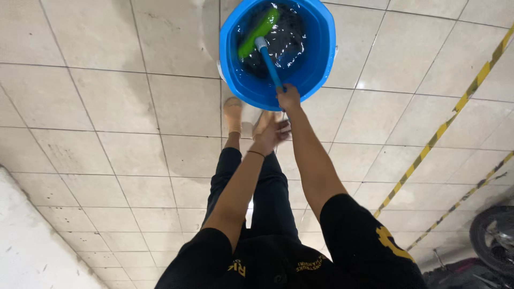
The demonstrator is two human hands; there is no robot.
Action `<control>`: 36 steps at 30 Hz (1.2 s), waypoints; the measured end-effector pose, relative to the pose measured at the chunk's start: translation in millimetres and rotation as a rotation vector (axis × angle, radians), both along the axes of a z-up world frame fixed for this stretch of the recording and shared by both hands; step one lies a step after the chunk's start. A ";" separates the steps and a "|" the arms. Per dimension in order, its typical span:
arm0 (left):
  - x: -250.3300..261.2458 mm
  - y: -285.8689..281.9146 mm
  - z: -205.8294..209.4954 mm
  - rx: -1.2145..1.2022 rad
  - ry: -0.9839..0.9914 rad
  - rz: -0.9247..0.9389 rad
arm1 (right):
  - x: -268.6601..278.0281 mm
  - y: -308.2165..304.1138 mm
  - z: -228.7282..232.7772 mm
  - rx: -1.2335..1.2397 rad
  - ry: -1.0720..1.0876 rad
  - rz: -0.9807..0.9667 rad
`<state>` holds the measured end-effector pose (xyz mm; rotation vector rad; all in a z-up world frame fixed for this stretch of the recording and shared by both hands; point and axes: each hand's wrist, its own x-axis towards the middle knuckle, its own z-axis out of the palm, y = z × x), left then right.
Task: The person mops a tiled floor by first wringing out a mop head in a bucket of water and then moving the mop across the tiles around a fan and a motorcycle.
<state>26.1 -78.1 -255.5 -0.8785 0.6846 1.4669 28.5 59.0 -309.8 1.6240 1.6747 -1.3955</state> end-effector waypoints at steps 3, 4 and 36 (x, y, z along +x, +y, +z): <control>-11.9 -10.2 -17.7 -0.247 0.178 -0.045 | 12.3 -8.2 42.2 0.134 0.108 0.041; -21.5 -5.3 -23.6 -0.250 0.177 -0.042 | 15.0 -14.4 64.5 0.091 0.114 -0.045; -148.4 12.4 61.1 0.312 -0.076 0.248 | -49.5 -11.5 324.4 -0.526 0.468 -0.633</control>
